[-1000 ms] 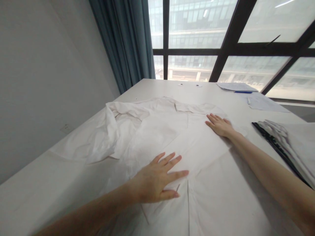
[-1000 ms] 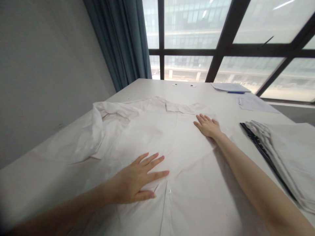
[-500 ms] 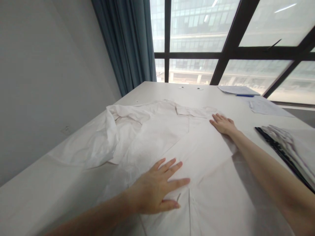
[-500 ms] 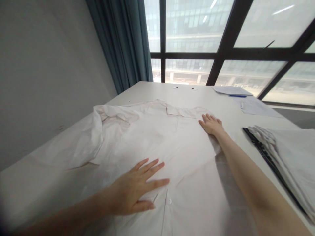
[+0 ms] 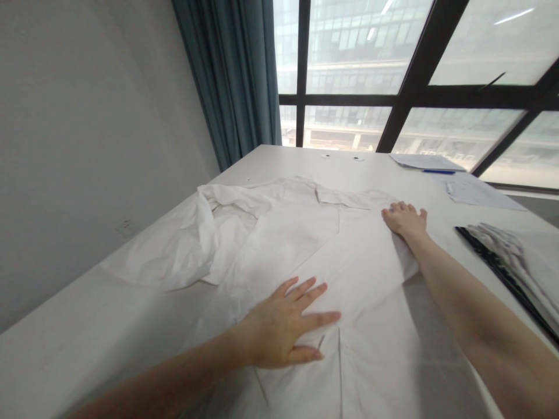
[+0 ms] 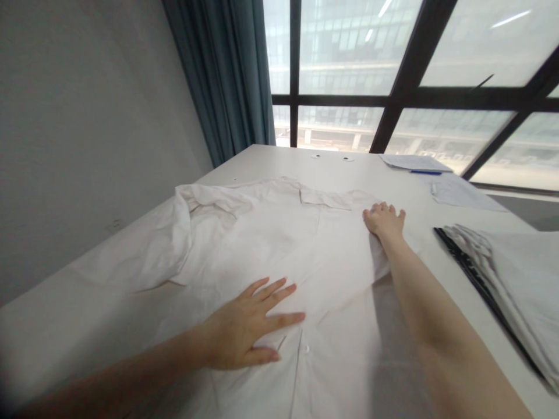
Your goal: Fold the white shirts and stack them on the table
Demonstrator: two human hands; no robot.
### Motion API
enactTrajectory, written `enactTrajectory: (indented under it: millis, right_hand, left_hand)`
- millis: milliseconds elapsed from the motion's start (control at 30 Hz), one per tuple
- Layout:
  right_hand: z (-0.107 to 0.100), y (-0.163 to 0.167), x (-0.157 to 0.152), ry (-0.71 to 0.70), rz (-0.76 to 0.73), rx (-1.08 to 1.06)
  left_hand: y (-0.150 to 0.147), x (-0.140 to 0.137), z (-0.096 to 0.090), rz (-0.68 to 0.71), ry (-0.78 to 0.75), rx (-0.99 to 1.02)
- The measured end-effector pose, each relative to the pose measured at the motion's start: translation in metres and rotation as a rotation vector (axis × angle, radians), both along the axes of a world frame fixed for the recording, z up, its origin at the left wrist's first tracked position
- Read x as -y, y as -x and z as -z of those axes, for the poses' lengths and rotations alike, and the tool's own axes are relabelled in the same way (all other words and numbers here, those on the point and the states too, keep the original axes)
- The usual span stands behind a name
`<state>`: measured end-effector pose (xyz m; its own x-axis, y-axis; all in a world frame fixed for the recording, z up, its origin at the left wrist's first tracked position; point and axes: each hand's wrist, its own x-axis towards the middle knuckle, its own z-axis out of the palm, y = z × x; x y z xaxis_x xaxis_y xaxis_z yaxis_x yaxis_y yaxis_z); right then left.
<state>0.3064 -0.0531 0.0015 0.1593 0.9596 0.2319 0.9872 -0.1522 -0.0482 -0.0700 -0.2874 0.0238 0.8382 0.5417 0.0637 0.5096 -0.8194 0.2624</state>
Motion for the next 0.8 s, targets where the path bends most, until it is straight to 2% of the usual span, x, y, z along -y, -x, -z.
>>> enactTrajectory:
  millis: [100, 200, 300, 367, 400, 467, 567, 800]
  right_hand:
    - [-0.007, 0.017, 0.015, -0.103, -0.083, 0.017]
    - [-0.011, 0.045, 0.043, -0.151, -0.225, 0.009]
    - [-0.006, 0.078, 0.087, -0.112, -0.453, -0.002]
    - [-0.001, 0.094, 0.116, -0.053, -0.729, -0.046]
    - [0.001, 0.099, 0.128, -0.025, -0.821, -0.08]
    - [0.003, 0.097, 0.142, 0.022, -0.904, -0.117]
    - [0.004, 0.075, 0.137, 0.067, -0.806, -0.094]
    - [0.006, 0.006, 0.097, 0.167, -0.413, -0.007]
  left_hand:
    - [0.0, 0.0, 0.002, 0.001, -0.007, -0.002]
    - [0.0, 0.0, 0.003, 0.006, -0.029, 0.001]
    - [0.0, 0.0, 0.003, 0.008, -0.05, 0.01]
    - [0.0, 0.0, 0.002, 0.012, -0.05, 0.006]
    - [-0.001, 0.0, 0.002, 0.013, -0.049, 0.0]
    - [-0.002, -0.001, 0.0, 0.013, -0.045, -0.016]
    - [-0.002, -0.001, -0.001, 0.009, -0.045, -0.029]
    - [-0.003, 0.0, -0.005, 0.001, -0.02, -0.075]
